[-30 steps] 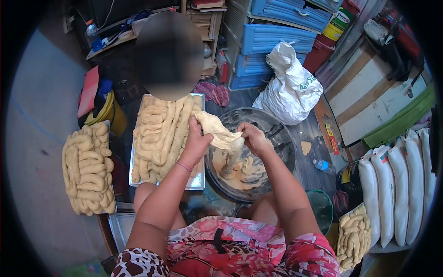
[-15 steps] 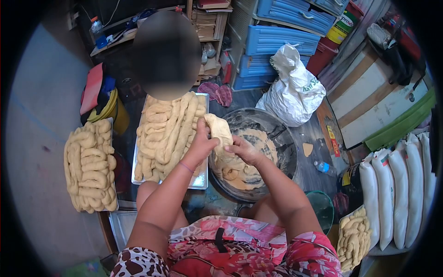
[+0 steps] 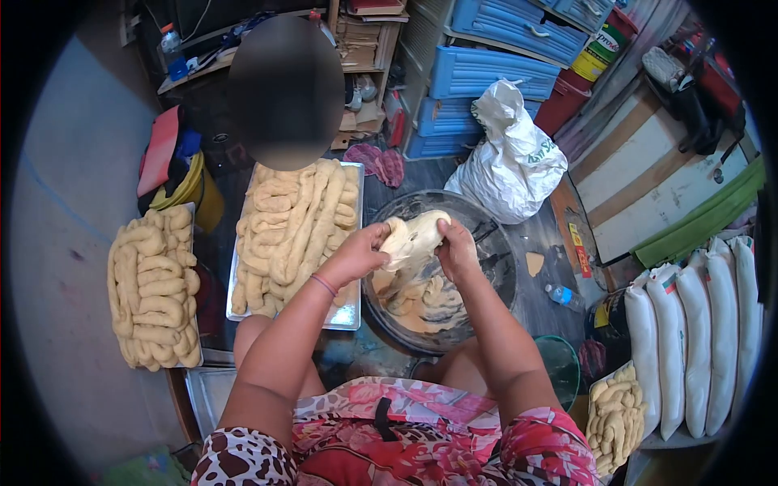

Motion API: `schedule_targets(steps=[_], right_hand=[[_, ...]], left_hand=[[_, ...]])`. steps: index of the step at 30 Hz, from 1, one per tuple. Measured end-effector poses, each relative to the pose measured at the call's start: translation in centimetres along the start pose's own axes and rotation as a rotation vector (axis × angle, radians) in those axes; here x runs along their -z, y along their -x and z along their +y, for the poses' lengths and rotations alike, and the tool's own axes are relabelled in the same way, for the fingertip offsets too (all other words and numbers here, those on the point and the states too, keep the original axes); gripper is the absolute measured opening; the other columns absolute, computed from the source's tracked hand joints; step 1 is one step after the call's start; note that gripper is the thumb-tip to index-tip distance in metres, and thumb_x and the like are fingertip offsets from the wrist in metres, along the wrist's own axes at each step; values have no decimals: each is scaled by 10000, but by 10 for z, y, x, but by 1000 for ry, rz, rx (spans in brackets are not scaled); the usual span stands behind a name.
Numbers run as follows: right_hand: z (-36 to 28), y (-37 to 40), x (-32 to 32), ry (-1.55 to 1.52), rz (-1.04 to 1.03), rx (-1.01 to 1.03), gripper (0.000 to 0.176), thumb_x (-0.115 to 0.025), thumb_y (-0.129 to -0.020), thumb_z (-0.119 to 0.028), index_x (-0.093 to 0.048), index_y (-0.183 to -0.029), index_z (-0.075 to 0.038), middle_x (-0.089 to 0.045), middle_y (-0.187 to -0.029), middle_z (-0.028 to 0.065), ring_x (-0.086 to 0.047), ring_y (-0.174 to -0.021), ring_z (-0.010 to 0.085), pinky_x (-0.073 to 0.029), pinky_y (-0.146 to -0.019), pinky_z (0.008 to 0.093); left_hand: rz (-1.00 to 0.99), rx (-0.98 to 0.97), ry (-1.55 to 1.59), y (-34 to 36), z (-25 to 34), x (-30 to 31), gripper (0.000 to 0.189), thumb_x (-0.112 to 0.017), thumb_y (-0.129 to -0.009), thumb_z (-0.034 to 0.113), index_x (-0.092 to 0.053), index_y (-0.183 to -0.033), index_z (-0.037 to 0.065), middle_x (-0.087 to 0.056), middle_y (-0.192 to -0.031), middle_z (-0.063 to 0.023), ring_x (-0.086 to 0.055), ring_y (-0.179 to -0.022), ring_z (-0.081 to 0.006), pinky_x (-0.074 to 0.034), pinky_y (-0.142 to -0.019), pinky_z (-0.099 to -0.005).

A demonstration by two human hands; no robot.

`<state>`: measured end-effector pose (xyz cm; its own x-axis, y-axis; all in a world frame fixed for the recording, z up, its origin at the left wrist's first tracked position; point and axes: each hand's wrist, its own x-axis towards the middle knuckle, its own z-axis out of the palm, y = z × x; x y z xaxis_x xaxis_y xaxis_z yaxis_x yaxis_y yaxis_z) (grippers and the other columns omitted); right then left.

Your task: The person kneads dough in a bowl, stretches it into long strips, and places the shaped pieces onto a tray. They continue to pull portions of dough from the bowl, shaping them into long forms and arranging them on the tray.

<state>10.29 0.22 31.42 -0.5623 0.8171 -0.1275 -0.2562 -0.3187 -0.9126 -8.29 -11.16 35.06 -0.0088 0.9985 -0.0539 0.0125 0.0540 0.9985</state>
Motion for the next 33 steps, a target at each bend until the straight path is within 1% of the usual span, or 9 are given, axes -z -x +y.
schedule_targets(steps=[4, 6, 7, 12, 16, 22, 25, 28, 33], right_hand=[[0, -13, 20, -134, 168, 91, 260, -521, -895, -241, -537, -1032, -20, -603, -979, 79, -589, -882, 201, -473, -813, 384], [-10, -13, 21, -221, 352, 23, 255, -510, -900, -224, -523, -1043, -14, -596, -971, 91, -582, -914, 217, -472, -822, 400], [-11, -14, 26, -250, 376, 28, 282, -491, -910, -238, -502, -1079, -12, -580, -1010, 116, -567, -958, 248, -464, -845, 420], [-6, -24, 54, -391, 487, 111, 356, -496, -911, -267, -485, -1153, -5, -535, -1101, 128, -523, -1003, 269, -400, -894, 424], [-17, -28, 82, -477, 478, 200, 350, -448, -941, -262, -453, -1138, 26, -537, -1116, 147, -519, -1047, 299, -382, -958, 454], [-33, -28, 152, -383, 869, 402, 384, -474, -929, -293, -506, -1068, 63, -567, -1002, 146, -576, -898, 279, -464, -812, 410], [-36, -19, 163, -185, 913, 551, 400, -480, -923, -314, -519, -1049, 63, -571, -981, 145, -582, -856, 272, -474, -775, 404], [-43, -9, 161, -281, 871, 422, 375, -521, -905, -338, -519, -1079, -6, -562, -1034, 109, -550, -959, 243, -435, -860, 398], [-45, -12, 146, -71, 721, 487, 327, -451, -918, -323, -536, -1004, -19, -542, -925, 83, -526, -847, 199, -412, -772, 355]], left_hand=[[-107, 89, 62, -4, -10, 1, 356, -536, -706, -36, -576, -1059, -29, -601, -783, -33, -522, -617, -64, -407, -537, -205], [-126, 176, -11, -2, -7, 1, 374, -545, -687, 34, -588, -1045, -65, -635, -913, -88, -589, -839, -150, -449, -756, -258], [-128, 177, -11, -2, -7, 0, 374, -545, -687, 34, -588, -1045, -65, -635, -913, -88, -589, -839, -150, -449, -756, -258], [-103, 216, -10, -1, -3, -4, 270, -527, -677, 47, -597, -918, -53, -587, -781, -47, -530, -673, -118, -417, -611, -238], [-101, 208, -44, -2, -9, -6, 242, -517, -672, 63, -598, -876, -39, -571, -753, -38, -515, -654, -123, -408, -597, -246], [-53, 199, -165, 3, -9, 11, 235, -496, -669, 115, -601, -836, -11, -557, -767, -39, -503, -748, -142, -400, -669, -271], [-99, 168, -177, 7, -6, 15, 235, -487, -674, 128, -592, -837, -6, -547, -793, -39, -487, -786, -146, -388, -703, -276], [-29, 150, 11, 11, -5, 7, 212, -516, -644, 85, -585, -830, 8, -560, -766, -18, -484, -722, -101, -382, -633, -238], [-169, 91, 520, 9, -12, -23, 224, -511, -701, 93, -548, -901, 0, -622, -952, -76, -540, -947, -127, -410, -808, -242]])
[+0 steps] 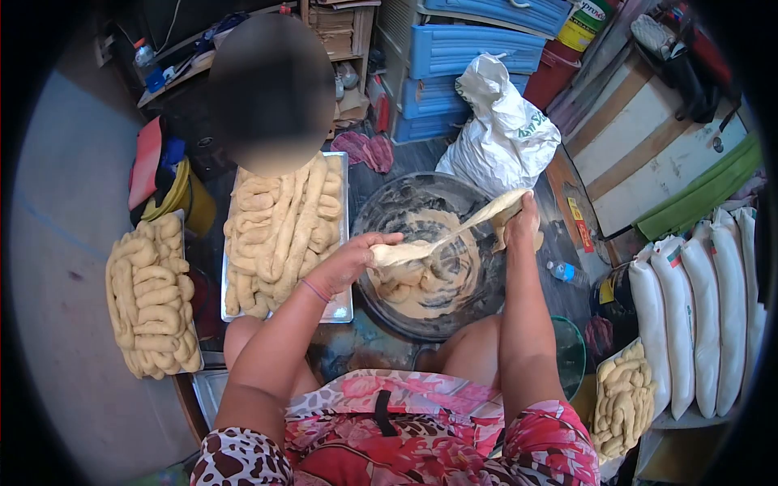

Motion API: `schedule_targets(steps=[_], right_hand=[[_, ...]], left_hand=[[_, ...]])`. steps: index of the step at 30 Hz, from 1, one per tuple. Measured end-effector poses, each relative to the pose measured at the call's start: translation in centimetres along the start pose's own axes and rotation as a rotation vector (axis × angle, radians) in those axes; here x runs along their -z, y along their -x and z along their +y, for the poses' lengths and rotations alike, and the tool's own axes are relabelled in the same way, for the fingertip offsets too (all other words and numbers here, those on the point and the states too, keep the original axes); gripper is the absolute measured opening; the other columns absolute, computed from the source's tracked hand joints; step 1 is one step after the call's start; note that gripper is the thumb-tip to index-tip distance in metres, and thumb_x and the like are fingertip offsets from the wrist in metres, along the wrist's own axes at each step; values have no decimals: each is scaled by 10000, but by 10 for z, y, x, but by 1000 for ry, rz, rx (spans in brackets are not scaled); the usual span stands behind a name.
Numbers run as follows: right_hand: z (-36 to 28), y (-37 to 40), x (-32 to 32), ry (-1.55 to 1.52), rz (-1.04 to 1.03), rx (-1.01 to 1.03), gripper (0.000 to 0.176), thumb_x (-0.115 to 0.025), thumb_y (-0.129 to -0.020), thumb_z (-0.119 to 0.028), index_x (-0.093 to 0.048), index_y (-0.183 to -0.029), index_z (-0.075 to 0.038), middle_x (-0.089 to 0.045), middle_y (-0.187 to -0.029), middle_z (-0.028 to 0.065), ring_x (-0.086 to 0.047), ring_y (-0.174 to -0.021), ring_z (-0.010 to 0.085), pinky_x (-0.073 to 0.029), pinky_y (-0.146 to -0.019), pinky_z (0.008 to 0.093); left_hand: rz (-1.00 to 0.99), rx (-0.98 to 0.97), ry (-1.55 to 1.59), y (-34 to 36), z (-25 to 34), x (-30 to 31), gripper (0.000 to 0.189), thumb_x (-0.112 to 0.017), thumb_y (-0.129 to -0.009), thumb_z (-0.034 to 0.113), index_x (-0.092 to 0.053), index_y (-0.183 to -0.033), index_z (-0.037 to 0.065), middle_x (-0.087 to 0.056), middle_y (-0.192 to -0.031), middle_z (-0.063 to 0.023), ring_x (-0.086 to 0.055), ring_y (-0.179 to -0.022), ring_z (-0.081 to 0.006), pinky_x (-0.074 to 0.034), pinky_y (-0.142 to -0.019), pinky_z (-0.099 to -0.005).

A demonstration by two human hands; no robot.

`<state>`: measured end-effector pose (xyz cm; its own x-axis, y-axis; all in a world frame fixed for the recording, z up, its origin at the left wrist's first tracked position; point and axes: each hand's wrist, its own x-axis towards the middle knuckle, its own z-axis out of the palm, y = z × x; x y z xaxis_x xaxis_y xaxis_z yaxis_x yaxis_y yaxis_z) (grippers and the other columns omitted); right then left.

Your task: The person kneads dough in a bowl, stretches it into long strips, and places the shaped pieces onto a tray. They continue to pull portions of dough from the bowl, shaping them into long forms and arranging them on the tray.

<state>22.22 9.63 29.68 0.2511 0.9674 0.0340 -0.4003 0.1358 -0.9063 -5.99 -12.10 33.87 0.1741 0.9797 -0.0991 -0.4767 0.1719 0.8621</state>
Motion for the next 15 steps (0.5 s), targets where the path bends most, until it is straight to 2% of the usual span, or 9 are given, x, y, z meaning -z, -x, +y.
schedule_targets(steps=[3, 4, 5, 7, 9, 11, 12, 13, 15], right_hand=[[-34, 19, -16, -81, -116, 55, 311, -441, -922, -313, -533, -1000, -26, -534, -915, 73, -521, -845, 189, -411, -776, 349], [-42, 19, -14, -146, -167, 33, 281, -474, -934, -298, -512, -1021, -34, -558, -957, 63, -543, -901, 175, -426, -833, 336], [-49, 23, -15, -145, -161, 33, 281, -474, -934, -298, -512, -1021, -34, -558, -957, 63, -543, -901, 175, -426, -833, 336], [-60, 35, -26, -240, -192, 80, 249, -447, -926, -250, -524, -1002, -25, -526, -938, 68, -506, -887, 175, -406, -803, 338], [-66, 50, -37, -279, -199, 73, 241, -454, -923, -236, -519, -1008, -19, -521, -953, 66, -497, -905, 166, -403, -806, 324], [-66, 59, -46, -282, -246, 84, 234, -473, -918, -234, -523, -1002, -21, -527, -934, 57, -506, -884, 161, -411, -792, 310], [-64, 62, -48, -253, -288, 61, 234, -485, -917, -239, -526, -998, -24, -533, -910, 48, -514, -852, 154, -420, -769, 300], [-60, 63, -49, -201, -321, 76, 238, -493, -914, -250, -529, -993, -28, -535, -889, 43, -517, -826, 148, -428, -752, 301], [-58, 66, -54, -254, -341, 3, 249, -500, -911, -259, -525, -1000, -27, -531, -898, 45, -510, -829, 140, -425, -750, 295]], left_hand=[[-124, -3, -31, -11, -21, 6, 154, -513, -723, 93, -533, -858, 23, -627, -947, -92, -558, -933, -139, -415, -816, -256], [-106, -1, -192, -16, -30, 10, 148, -567, -789, 177, -506, -829, 48, -622, -919, -94, -568, -879, -141, -422, -794, -255], [-110, 4, -191, -18, -32, 5, 148, -567, -789, 177, -506, -829, 48, -622, -919, -94, -568, -879, -141, -422, -794, -255], [104, 149, -489, -20, -38, -9, 278, -607, -831, 310, -520, -821, 47, -613, -886, -76, -563, -798, -123, -438, -732, -258], [31, 221, -465, -17, -37, -16, 378, -637, -821, 391, -565, -899, 28, -601, -857, -44, -544, -750, -104, -443, -665, -258], [-221, 497, -759, -16, -30, -29, 346, -646, -794, 321, -623, -951, 14, -612, -862, -60, -538, -796, -131, -423, -699, -270], [-294, 622, -810, -15, -26, -35, 413, -639, -804, 334, -604, -1037, -5, -621, -905, -64, -547, -815, -135, -427, -725, -287], [-299, 629, -814, -14, -34, -33, 413, -639, -804, 334, -604, -1037, -5, -621, -905, -64, -547, -815, -135, -427, -725, -287], [-456, 458, -586, -11, -63, -23, 447, -619, -819, 369, -600, -1075, 3, -624, -927, -73, -544, -832, -135, -427, -743, -290]])
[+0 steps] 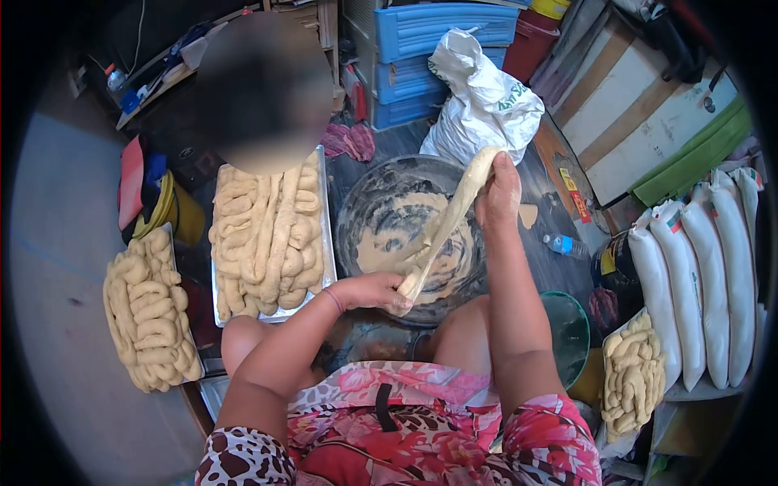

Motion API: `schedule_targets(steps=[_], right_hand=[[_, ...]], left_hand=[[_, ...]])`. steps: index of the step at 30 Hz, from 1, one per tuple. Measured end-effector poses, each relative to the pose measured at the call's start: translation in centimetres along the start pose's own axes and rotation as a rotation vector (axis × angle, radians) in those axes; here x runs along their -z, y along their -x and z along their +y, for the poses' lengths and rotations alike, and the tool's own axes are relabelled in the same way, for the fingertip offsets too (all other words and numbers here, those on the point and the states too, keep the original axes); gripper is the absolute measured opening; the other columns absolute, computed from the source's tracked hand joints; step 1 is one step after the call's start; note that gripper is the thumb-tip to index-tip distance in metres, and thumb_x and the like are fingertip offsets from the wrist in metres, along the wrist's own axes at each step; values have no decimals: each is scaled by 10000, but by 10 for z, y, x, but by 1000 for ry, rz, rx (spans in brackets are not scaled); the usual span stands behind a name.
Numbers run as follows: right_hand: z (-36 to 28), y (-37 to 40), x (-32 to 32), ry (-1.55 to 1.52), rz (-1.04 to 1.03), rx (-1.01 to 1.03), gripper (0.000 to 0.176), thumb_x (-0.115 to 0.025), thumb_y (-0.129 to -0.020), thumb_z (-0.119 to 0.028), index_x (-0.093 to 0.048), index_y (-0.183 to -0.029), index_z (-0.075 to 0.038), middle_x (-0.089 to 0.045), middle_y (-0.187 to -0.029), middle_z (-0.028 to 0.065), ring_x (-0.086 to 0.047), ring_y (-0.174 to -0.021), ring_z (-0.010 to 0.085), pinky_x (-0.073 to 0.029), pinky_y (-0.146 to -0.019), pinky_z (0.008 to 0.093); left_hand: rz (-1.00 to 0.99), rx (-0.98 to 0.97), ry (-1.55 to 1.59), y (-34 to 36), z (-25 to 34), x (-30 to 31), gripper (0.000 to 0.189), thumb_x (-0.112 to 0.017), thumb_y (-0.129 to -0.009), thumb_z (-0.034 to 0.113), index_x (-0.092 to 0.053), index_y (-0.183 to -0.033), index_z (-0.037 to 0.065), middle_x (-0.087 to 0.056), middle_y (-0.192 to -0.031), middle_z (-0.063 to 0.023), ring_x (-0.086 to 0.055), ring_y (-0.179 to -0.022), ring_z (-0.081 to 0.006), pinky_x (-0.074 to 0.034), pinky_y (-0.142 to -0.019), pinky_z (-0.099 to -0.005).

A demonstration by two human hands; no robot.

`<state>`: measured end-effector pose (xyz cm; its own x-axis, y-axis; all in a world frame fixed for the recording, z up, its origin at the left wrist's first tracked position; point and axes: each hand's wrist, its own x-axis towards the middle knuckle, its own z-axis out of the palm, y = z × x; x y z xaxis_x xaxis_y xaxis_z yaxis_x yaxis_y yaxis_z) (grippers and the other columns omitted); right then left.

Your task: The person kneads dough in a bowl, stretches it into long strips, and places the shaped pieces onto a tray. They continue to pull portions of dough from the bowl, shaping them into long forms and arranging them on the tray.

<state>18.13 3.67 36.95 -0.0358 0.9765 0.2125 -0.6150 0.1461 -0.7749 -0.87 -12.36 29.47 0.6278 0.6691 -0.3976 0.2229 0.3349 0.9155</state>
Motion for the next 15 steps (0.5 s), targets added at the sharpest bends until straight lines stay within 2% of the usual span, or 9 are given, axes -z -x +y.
schedule_targets(steps=[2, 4, 5, 7, 8, 10, 11, 13, 15], right_hand=[[2, -1, 2, -7, 2, -16, 246, -488, -923, -266, -527, -1002, -36, -546, -894, 42, -526, -825, 141, -439, -748, 298], [6, -4, 3, -17, 2, -29, 244, -476, -935, -273, -528, -1003, -45, -560, -890, 38, -543, -821, 142, -453, -745, 301], [7, -3, 3, -14, -12, -20, 244, -472, -937, -272, -526, -1004, -43, -560, -894, 40, -542, -820, 142, -454, -743, 300], [19, -14, 20, 58, 5, 6, 258, -465, -940, -276, -517, -1020, -37, -559, -910, 49, -540, -827, 160, -456, -760, 319], [16, -20, 25, 52, 14, 9, 258, -465, -940, -276, -517, -1020, -37, -559, -910, 49, -540, -827, 160, -456, -760, 319], [9, -31, 32, 7, 342, -17, 316, -481, -913, -284, -516, -1050, -2, -540, -951, 93, -527, -866, 196, -434, -781, 344], [6, -37, 39, -40, 455, 6, 329, -476, -918, -296, -518, -1058, -2, -544, -966, 103, -543, -862, 213, -445, -783, 363], [3, -52, 75, -110, 515, 16, 329, -479, -918, -295, -518, -1055, 2, -544, -963, 103, -547, -854, 216, -448, -777, 368], [1, -58, 98, -161, 633, 24, 331, -477, -924, -286, -514, -1048, 18, -545, -965, 104, -551, -859, 223, -456, -776, 372]], left_hand=[[91, -56, -99, 0, -5, -5, 426, -613, -823, 350, -600, -1078, 10, -627, -939, -64, -542, -849, -134, -425, -761, -285], [266, -53, 79, 8, 11, -11, 404, -638, -820, 346, -619, -1000, -15, -614, -886, -40, -529, -815, -98, -428, -714, -257], [264, -47, 72, 7, 7, -9, 404, -638, -820, 346, -619, -1000, -15, -614, -886, -40, -529, -815, -98, -428, -714, -257], [391, 49, -70, 6, -7, -4, 415, -641, -802, 373, -640, -933, -20, -624, -767, -66, -549, -707, -127, -439, -670, -293], [385, 55, -77, 11, -7, -2, 415, -641, -802, 373, -640, -933, -20, -624, -767, -66, -549, -707, -127, -439, -670, -293], [332, 184, -410, 21, -3, 6, 440, -619, -783, 393, -631, -979, -1, -651, -855, -140, -608, -780, -237, -452, -717, -352], [326, 186, -417, 29, 0, 7, 440, -619, -783, 393, -631, -979, -1, -651, -855, -140, -608, -780, -237, -452, -717, -352], [188, 333, -742, 46, 4, 4, 467, -588, -781, 442, -638, -913, -3, -636, -819, -187, -612, -755, -298, -457, -682, -384], [181, 281, -722, 60, -8, 2, 474, -580, -779, 454, -640, -893, -2, -632, -811, -191, -608, -753, -311, -454, -680, -391]])
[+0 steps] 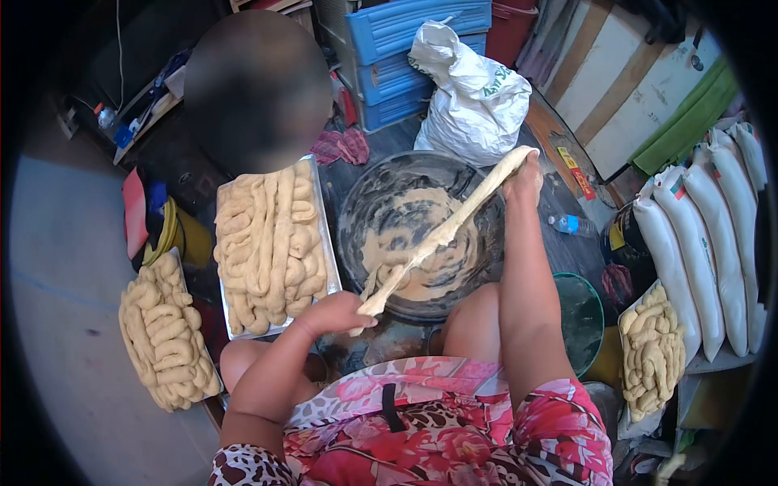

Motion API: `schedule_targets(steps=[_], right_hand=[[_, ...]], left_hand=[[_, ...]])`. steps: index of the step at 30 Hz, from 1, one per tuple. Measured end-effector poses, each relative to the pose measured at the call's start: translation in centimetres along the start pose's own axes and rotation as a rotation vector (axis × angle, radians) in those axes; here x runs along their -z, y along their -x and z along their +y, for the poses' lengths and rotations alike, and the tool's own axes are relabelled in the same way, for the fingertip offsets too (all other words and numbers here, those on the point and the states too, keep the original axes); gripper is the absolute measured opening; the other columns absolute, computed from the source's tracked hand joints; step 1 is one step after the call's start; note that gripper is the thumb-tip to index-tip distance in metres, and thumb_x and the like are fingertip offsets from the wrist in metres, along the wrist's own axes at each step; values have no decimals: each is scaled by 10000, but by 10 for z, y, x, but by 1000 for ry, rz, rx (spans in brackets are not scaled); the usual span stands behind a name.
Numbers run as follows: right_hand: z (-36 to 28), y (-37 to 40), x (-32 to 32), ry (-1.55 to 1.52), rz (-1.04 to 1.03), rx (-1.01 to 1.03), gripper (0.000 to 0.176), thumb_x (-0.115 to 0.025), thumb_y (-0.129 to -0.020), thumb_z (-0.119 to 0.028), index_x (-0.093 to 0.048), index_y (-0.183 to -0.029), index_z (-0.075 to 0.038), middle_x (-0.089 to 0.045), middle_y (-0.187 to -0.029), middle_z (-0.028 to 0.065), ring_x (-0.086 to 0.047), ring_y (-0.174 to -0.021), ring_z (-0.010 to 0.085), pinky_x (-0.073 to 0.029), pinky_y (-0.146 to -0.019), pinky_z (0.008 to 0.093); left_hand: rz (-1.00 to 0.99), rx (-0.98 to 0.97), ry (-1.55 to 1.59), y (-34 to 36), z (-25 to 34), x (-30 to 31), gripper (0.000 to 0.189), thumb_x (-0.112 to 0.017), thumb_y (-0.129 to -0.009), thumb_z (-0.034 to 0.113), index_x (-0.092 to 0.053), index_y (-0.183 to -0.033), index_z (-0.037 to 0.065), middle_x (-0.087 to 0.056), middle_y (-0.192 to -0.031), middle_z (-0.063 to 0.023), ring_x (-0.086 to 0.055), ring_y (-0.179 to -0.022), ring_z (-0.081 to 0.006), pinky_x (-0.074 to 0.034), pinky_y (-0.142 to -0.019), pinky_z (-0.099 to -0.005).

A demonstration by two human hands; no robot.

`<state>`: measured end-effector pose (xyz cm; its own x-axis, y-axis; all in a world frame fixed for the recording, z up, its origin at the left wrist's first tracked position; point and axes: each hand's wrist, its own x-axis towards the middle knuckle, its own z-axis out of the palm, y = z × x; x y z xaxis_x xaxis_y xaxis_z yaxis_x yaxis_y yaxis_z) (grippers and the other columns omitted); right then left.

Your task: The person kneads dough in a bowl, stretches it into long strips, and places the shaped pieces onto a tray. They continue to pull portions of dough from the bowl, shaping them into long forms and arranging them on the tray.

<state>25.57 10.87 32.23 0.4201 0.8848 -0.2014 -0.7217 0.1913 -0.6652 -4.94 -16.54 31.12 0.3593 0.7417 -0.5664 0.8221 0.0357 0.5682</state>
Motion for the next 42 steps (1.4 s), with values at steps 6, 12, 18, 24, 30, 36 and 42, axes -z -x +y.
schedule_targets(steps=[6, 12, 18, 24, 30, 36, 42], right_hand=[[2, -26, 32, 171, 54, 150, 324, -489, -929, -294, -505, -1066, -1, -565, -981, 116, -579, -893, 240, -489, -780, 393], [21, -36, 42, 378, -130, 77, 283, -513, -887, -271, -541, -1022, -24, -532, -938, 82, -527, -810, 175, -452, -705, 318], [38, -53, 43, 438, -349, 212, 255, -502, -888, -241, -530, -1036, -35, -536, -944, 61, -505, -876, 155, -417, -776, 303], [21, -12, 20, 527, -525, -20, 292, -502, -849, -165, -492, -1115, -45, -546, -1025, 63, -511, -934, 168, -400, -847, 337], [82, -54, 122, 1723, -353, -246, 688, -661, -657, -210, -416, -1264, 2, -531, -1198, 211, -511, -1122, 303, -400, -932, 359], [145, -38, 163, 2247, -1114, -265, 490, -686, -656, -274, -609, -1054, 1, -588, -1122, 206, -574, -1046, 290, -455, -876, 356], [278, 48, 313, 2101, -1093, -646, 504, -696, -663, -346, -622, -1033, -11, -602, -1101, 193, -587, -1024, 284, -463, -865, 365]], left_hand=[[-140, -26, -94, 22, -6, -9, 474, -611, -756, 456, -639, -854, -6, -624, -796, -194, -599, -733, -330, -441, -672, -408], [-172, -59, 175, 25, -3, -18, 345, -673, -768, 271, -634, -982, 4, -651, -869, -131, -608, -782, -187, -460, -729, -305], [365, -117, 840, -4, 5, -12, 259, -647, -825, 191, -597, -1001, 8, -624, -865, -29, -551, -795, -76, -451, -716, -244], [662, -193, 1205, -56, 51, 1, 360, -535, -872, 96, -449, -1209, 4, -622, -919, -76, -573, -864, -121, -465, -747, -261], [701, -24, 1456, -152, -13, -68, 370, -549, -845, 85, -469, -1196, 2, -594, -944, -70, -573, -849, -146, -468, -756, -272], [468, 131, 2047, -163, -63, -130, 355, -496, -925, 288, -509, -1155, 18, -583, -1027, -87, -586, -896, -170, -483, -796, -323], [941, 153, 1671, -170, -69, -123, 429, -461, -924, 102, -337, -1328, 33, -487, -1238, -113, -517, -1074, -195, -402, -931, -322]])
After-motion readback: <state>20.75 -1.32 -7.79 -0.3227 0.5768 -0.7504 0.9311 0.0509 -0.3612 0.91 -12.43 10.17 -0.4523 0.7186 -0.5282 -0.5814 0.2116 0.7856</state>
